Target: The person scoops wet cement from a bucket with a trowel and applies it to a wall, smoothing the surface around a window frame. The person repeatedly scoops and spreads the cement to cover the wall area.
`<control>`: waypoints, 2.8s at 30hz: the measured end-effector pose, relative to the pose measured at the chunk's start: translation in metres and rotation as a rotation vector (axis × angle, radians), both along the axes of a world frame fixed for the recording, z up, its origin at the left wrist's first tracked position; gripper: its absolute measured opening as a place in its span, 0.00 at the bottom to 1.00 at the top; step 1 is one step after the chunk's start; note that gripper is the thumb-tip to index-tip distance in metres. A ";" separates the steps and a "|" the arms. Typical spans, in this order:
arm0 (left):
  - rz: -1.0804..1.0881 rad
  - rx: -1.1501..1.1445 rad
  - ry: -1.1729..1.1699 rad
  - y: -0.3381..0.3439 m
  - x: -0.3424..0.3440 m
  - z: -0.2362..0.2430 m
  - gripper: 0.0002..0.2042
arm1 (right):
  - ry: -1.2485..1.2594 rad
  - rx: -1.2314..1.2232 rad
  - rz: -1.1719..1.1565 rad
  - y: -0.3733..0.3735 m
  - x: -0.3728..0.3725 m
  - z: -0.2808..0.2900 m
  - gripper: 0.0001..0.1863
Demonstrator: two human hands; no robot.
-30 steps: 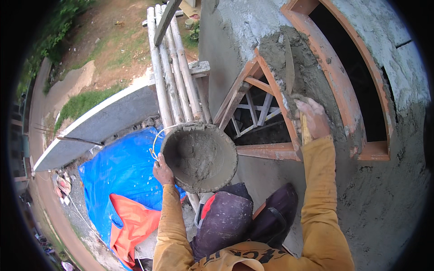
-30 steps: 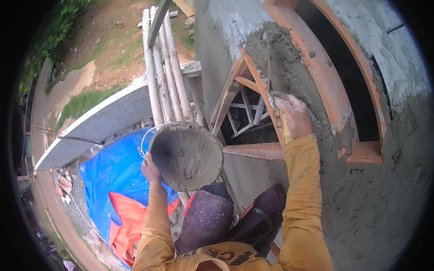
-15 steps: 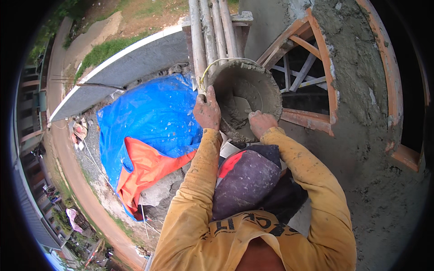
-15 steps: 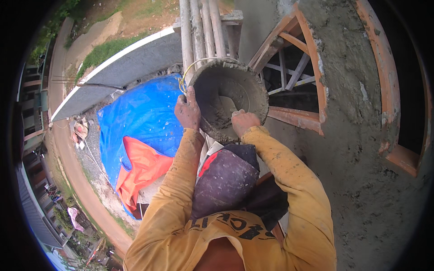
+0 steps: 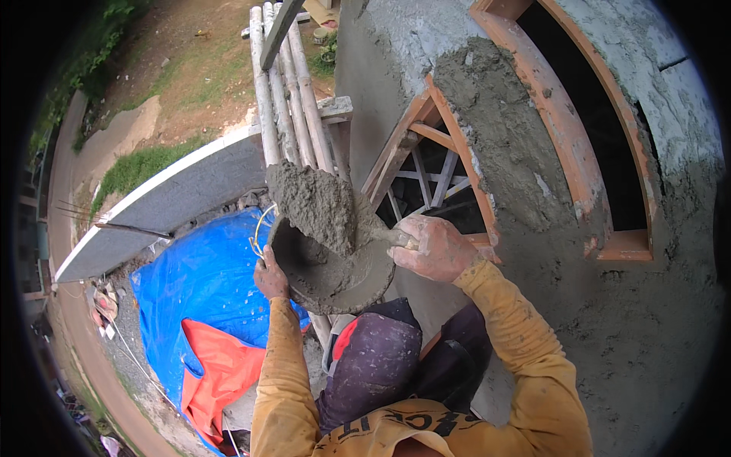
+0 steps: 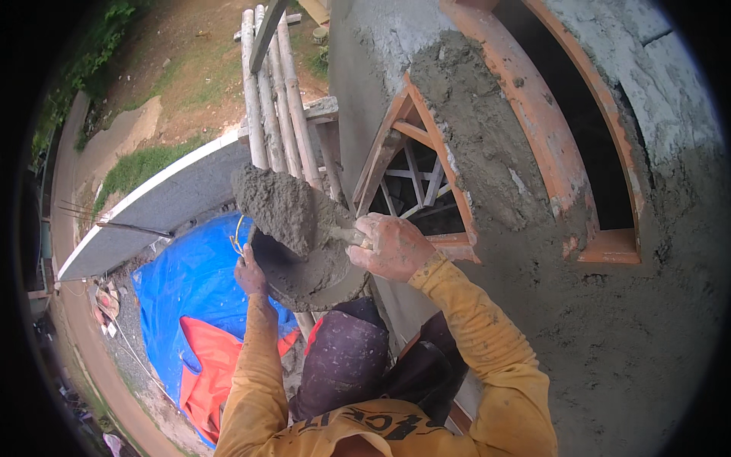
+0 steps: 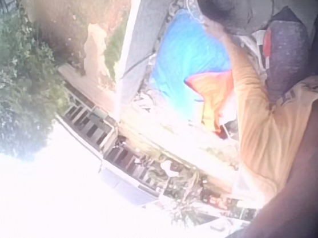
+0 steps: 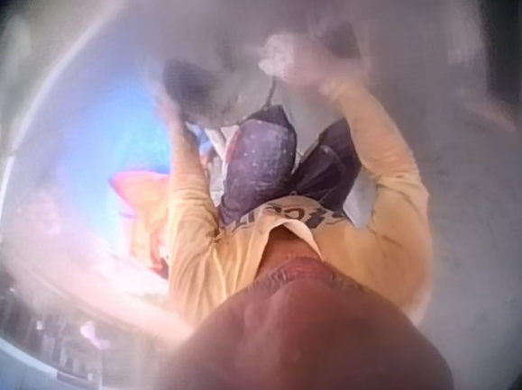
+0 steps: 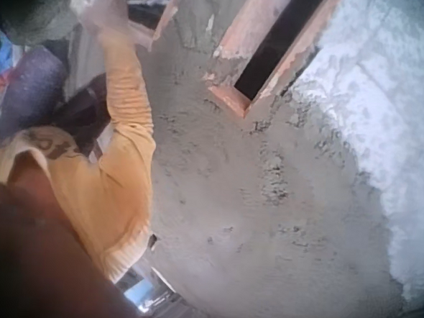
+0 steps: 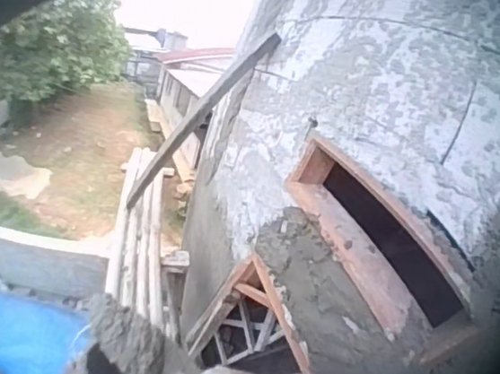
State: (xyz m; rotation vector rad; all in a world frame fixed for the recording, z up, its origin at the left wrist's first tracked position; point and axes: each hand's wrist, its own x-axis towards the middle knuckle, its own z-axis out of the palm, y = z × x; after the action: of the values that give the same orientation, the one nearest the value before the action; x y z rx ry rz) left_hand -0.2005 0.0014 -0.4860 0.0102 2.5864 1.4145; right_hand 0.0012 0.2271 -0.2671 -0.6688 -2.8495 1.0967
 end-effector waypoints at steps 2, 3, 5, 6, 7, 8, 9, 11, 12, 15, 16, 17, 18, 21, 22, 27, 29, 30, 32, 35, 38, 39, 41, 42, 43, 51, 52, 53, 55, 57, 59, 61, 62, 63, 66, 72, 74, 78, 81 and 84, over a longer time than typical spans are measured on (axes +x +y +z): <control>0.032 0.017 0.022 0.000 0.001 0.009 0.27 | -0.026 -0.140 -0.007 0.025 -0.022 0.053 0.18; 0.051 0.025 0.034 0.002 0.000 0.012 0.27 | -0.028 -0.436 -0.192 0.037 -0.030 0.072 0.15; 0.013 -0.005 0.018 0.006 -0.002 0.005 0.27 | 0.136 -0.725 -0.380 0.075 -0.031 0.085 0.11; -0.016 -0.027 0.004 0.010 -0.001 0.001 0.27 | 0.178 -0.756 -0.484 0.100 -0.026 0.091 0.12; -0.024 0.017 0.006 0.023 0.006 0.000 0.27 | 0.214 -0.644 -0.598 0.128 -0.013 0.099 0.12; -0.012 0.033 0.013 0.025 0.011 -0.001 0.27 | 0.249 -0.470 -0.759 0.131 0.002 0.103 0.12; 0.017 0.037 0.038 0.020 0.005 0.000 0.27 | 0.288 -0.311 -0.898 0.134 0.006 0.106 0.12; 0.034 0.019 0.035 0.000 -0.003 0.006 0.27 | 0.306 -0.341 -0.875 0.091 0.033 0.130 0.12; 0.022 0.016 0.019 -0.006 -0.001 0.005 0.27 | 0.296 -0.332 -0.873 0.068 0.046 0.127 0.13; 0.000 0.007 -0.007 0.003 0.001 0.005 0.27 | 0.214 -0.065 -0.638 0.064 0.070 0.082 0.16; -0.006 0.013 -0.002 0.006 0.001 0.006 0.27 | 0.140 -0.015 -0.611 0.067 0.064 0.071 0.18; -0.010 0.017 0.003 0.007 0.002 0.007 0.27 | 0.070 0.033 -0.579 0.070 0.058 0.058 0.20; -0.015 0.020 0.006 0.008 0.003 0.008 0.27 | -0.040 0.008 -0.643 0.074 0.035 0.052 0.22; -0.029 -0.004 0.076 0.006 0.000 0.005 0.27 | 0.083 -0.101 -0.735 0.113 0.007 -0.013 0.27; -0.028 0.015 0.049 0.005 0.001 0.004 0.27 | 0.133 -0.140 -0.766 0.125 0.002 -0.022 0.29; 0.004 0.158 -0.020 0.017 0.005 0.007 0.26 | 0.367 -0.182 -0.888 0.156 0.001 0.002 0.30; 0.008 0.075 0.028 0.008 0.001 0.007 0.26 | 0.361 -0.242 -0.946 0.138 -0.001 0.025 0.28; 0.000 0.044 0.042 0.009 0.001 0.006 0.26 | 0.359 -0.233 -0.918 0.132 0.010 0.032 0.27; -0.004 0.055 0.025 0.007 -0.001 0.006 0.26 | 0.353 -0.232 -0.859 0.123 0.032 0.036 0.24; -0.015 0.073 0.001 0.006 -0.001 0.006 0.26 | 0.353 -0.228 -1.002 0.084 0.044 0.065 0.20; -0.022 0.076 0.010 0.008 0.002 0.006 0.26 | 0.305 -0.192 -1.009 0.058 0.073 0.087 0.18; -0.028 0.067 0.025 0.009 0.002 0.007 0.26 | 0.267 -0.154 -1.042 0.049 0.082 0.095 0.18; -0.017 0.059 0.024 0.009 0.003 0.007 0.26 | 0.143 0.031 -1.012 0.036 0.103 0.110 0.18; -0.010 0.063 0.007 0.009 0.003 0.006 0.26 | 0.058 0.181 -0.951 0.031 0.115 0.117 0.18; -0.003 0.067 -0.004 0.009 0.002 0.007 0.26 | -0.006 0.299 -0.870 0.024 0.122 0.123 0.18; -0.015 0.081 -0.019 -0.003 -0.004 -0.005 0.26 | -0.298 0.510 -0.283 0.003 0.083 0.147 0.18; -0.025 0.100 -0.041 0.000 -0.004 -0.005 0.26 | -0.229 0.416 -0.269 0.005 0.071 0.141 0.18; -0.027 0.119 -0.043 0.002 -0.003 -0.004 0.26 | -0.158 0.320 -0.251 0.009 0.058 0.131 0.19; -0.017 0.149 -0.031 0.006 0.000 0.004 0.26 | -0.271 -0.029 -0.301 0.030 0.029 0.114 0.20; -0.023 0.161 -0.050 0.017 0.004 0.012 0.26 | -0.120 -0.473 -0.462 0.063 0.022 0.080 0.16; -0.058 0.159 -0.080 0.026 0.007 0.000 0.26 | 0.051 -0.510 -0.831 0.107 0.043 0.040 0.14; -0.043 0.185 -0.058 0.019 -0.001 -0.003 0.26 | 0.059 -0.466 -0.843 0.106 0.062 0.039 0.16; -0.017 0.195 -0.055 0.011 0.001 -0.005 0.26 | -0.083 -0.441 -0.744 0.096 0.068 0.041 0.17; 0.040 0.147 -0.039 0.011 0.004 0.004 0.26 | -0.216 -0.273 -0.636 0.080 0.068 0.030 0.18; -0.013 0.075 -0.053 0.012 0.008 0.012 0.26 | -0.506 0.033 -0.282 0.031 0.066 -0.009 0.19; -0.152 -0.062 0.078 0.049 0.033 0.039 0.25 | -0.589 0.376 -0.044 -0.009 0.023 -0.142 0.17; -0.143 -0.020 0.074 0.062 0.041 0.047 0.23 | -0.591 0.284 0.058 -0.036 0.015 -0.179 0.17; -0.119 -0.038 0.096 0.061 0.047 0.050 0.25 | -0.731 -0.076 0.087 -0.051 0.007 -0.144 0.17; -0.095 -0.011 0.081 0.061 0.040 0.041 0.25 | -0.704 -0.179 -0.029 -0.037 0.043 -0.148 0.19; -0.098 0.009 0.050 0.061 0.032 0.027 0.26 | -0.581 -0.142 -0.117 -0.027 0.068 -0.160 0.22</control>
State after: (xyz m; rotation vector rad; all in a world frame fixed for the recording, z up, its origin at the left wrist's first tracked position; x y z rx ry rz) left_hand -0.1686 0.0622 -0.4590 0.1729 2.5810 1.4084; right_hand 0.0691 0.2003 -0.4270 -1.3439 -3.1398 1.2662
